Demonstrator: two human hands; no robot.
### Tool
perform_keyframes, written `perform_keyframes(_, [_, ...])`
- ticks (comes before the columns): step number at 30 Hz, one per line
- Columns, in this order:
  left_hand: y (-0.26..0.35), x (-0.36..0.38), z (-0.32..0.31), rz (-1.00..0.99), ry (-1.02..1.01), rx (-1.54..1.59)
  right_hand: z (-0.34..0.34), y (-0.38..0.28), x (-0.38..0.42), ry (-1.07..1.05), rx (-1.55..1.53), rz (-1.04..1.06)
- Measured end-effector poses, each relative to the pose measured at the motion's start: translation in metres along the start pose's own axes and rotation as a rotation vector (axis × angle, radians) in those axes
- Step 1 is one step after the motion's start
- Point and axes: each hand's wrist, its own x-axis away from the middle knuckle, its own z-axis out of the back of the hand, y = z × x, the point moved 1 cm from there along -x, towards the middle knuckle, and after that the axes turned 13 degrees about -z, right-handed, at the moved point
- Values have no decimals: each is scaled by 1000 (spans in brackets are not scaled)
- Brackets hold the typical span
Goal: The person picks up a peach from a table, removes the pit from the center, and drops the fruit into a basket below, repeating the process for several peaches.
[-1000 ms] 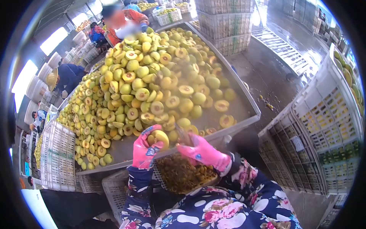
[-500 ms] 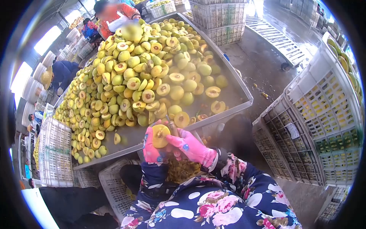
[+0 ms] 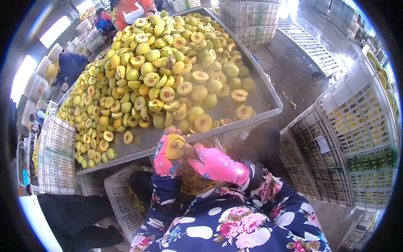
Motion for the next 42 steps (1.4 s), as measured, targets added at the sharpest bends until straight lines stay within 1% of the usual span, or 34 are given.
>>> perform_keyframes(4, [3, 3, 0, 48, 8, -27, -6, 0, -1, -25, 70, -41])
perform_keyframes(7, [2, 7, -3, 9, 22, -54, -9, -1, 0, -45, 85, -55])
perform_keyframes(10, [1, 11, -12, 2, 97, 90, -20, 11, -1, 38, 54, 99])
perform_keyframes(13, [-11, 11, -8, -102, 141, 65, -23, 14, -1, 24, 426, 269])
perform_keyframes(15, [-15, 9, -1, -129, 106, 43, -26, 16, -3, -33, 493, 249])
perform_keyframes(17, [-18, 11, 3, -139, 110, 47, -32, 24, -5, 72, 541, 361])
perform_keyframes(18, [-16, 12, 0, -136, 128, 59, -35, 27, -8, 209, 549, 482])
perform_keyframes(20, [-15, 12, -1, -139, 150, 29, -38, 35, -9, 230, 414, 418])
perform_keyframes(22, [-16, 12, 1, -148, 155, -54, -33, 24, -6, -3, 128, 46])
perform_keyframes(25, [-23, 7, 13, -145, 209, -90, -36, 21, -10, -129, 50, -58])
perform_keyframes(28, [-26, 6, 23, -112, 211, -76, -30, 11, -12, -250, 106, -176])
perform_keyframes(31, [-27, 11, 29, -114, 143, -104, -33, 21, -15, -281, 226, -128])
perform_keyframes(34, [-22, 16, 33, 3, 133, -73, -42, 33, -15, -283, 204, -154])
perform_keyframes(37, [-11, 24, 36, 53, 94, -260, -56, 43, -19, -290, 184, -166])
perform_keyframes(40, [-51, 27, 81, -44, 236, -497, -76, 61, -20, -315, 193, -156])
perform_keyframes(42, [-65, 30, 94, -74, 263, -602, -87, 72, -20, -340, 155, -218])
